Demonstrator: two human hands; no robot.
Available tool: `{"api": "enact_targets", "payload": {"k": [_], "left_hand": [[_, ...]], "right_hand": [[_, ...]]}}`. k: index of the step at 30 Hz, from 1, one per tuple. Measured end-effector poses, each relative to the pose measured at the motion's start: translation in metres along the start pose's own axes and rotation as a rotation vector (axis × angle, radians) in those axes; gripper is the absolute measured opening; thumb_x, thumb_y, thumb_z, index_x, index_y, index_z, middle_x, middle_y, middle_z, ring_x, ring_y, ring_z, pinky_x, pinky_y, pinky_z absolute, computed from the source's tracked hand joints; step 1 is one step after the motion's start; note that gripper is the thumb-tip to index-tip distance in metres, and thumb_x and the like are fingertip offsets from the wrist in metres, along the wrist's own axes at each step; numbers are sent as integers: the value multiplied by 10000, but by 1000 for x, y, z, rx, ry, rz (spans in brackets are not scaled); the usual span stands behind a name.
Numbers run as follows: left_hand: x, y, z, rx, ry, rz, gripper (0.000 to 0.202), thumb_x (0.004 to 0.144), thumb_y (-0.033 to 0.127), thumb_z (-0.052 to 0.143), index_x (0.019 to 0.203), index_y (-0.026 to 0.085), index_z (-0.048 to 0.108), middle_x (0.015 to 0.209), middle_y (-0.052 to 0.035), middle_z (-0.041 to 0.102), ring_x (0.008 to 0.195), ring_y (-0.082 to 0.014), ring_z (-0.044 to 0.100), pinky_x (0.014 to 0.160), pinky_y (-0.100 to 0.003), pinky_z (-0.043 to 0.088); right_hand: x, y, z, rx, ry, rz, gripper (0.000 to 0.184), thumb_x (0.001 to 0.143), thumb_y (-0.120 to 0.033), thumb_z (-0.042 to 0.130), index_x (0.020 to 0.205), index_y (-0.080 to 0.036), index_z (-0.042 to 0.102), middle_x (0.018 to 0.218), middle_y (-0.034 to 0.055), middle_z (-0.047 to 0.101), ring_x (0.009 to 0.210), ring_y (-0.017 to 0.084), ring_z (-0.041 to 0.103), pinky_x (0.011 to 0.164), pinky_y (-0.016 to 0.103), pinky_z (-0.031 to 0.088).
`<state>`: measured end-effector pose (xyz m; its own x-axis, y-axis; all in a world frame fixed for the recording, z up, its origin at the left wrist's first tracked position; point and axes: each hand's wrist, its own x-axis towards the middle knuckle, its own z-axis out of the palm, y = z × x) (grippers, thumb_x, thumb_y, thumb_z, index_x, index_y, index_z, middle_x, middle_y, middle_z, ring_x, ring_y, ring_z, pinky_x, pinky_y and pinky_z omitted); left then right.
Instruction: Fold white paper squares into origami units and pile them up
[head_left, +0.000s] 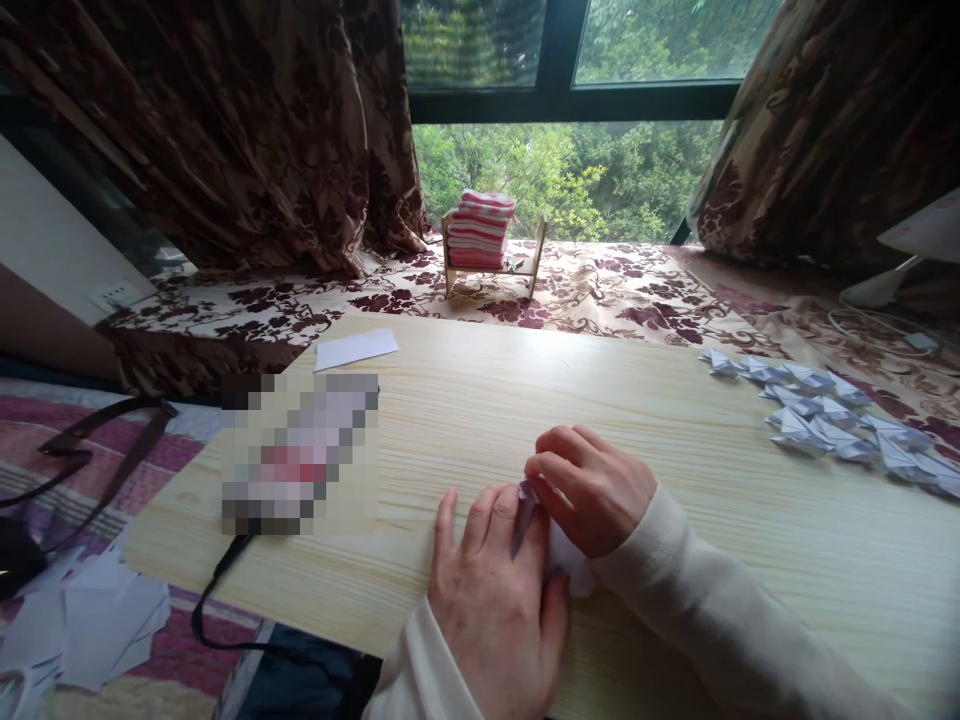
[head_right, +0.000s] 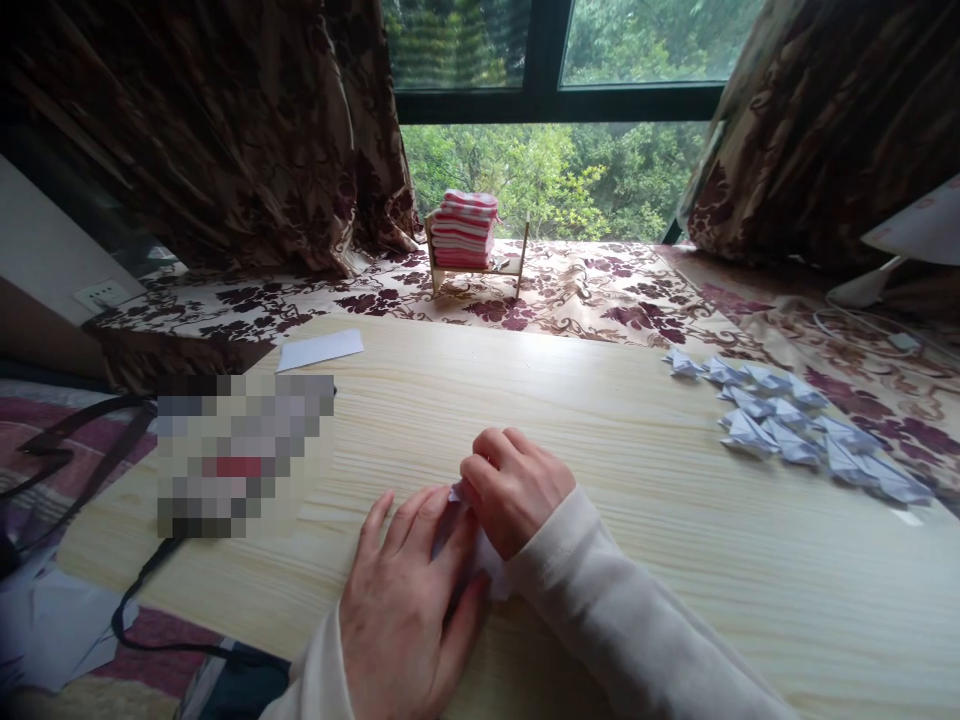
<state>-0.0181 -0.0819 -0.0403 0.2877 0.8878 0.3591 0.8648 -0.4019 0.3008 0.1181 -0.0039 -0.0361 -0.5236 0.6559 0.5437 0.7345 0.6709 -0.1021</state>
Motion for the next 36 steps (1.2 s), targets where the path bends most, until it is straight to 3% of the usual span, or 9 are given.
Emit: {"api": "enact_targets", "payload": {"k": [10, 17, 21, 27, 36], "left_hand": [[0, -1, 1, 30, -9, -20, 409, 847, 339, 437, 1216, 188, 529, 1226, -109, 563, 1148, -279, 468, 1012, -534, 269], [2, 0, 0, 80, -16, 12, 411, 843, 342, 441, 1201, 174, 550, 1357, -123, 465, 1136, -304, 473, 928, -516, 360], [4, -1, -1, 73, -62, 15, 420, 850, 356, 423, 1211, 178, 543, 1309, -126, 513, 1157, -300, 460, 937, -531, 344], [2, -1, 0, 83, -32, 25, 394, 864, 376, 406, 1169, 194, 574, 1300, -125, 521, 1160, -296, 457, 951, -534, 313], [3, 1, -1, 106, -19, 28, 385, 854, 356, 420, 1163, 193, 582, 1219, -124, 580, 1123, -291, 487, 952, -520, 323]], "right_hand": [[-5, 5, -1, 32, 7, -29, 176, 794, -137, 533, 709, -220, 662, 746, 30, 584, 686, 144, 478, 587, 249, 361], [-7, 10, 1, 118, 31, -88, 224, 821, -149, 487, 724, -221, 675, 759, 49, 584, 673, 153, 461, 589, 260, 365], [-10, 12, 0, 137, 15, -60, 222, 838, -174, 477, 740, -214, 672, 746, 47, 590, 675, 150, 472, 596, 258, 375], [-16, 16, 0, 103, -20, 15, 224, 857, -257, 476, 738, -173, 646, 725, 51, 611, 683, 157, 512, 600, 266, 377], [-15, 16, 3, 90, -4, -4, 275, 895, -310, 422, 753, -182, 620, 674, 31, 605, 640, 141, 498, 587, 255, 343]]}}
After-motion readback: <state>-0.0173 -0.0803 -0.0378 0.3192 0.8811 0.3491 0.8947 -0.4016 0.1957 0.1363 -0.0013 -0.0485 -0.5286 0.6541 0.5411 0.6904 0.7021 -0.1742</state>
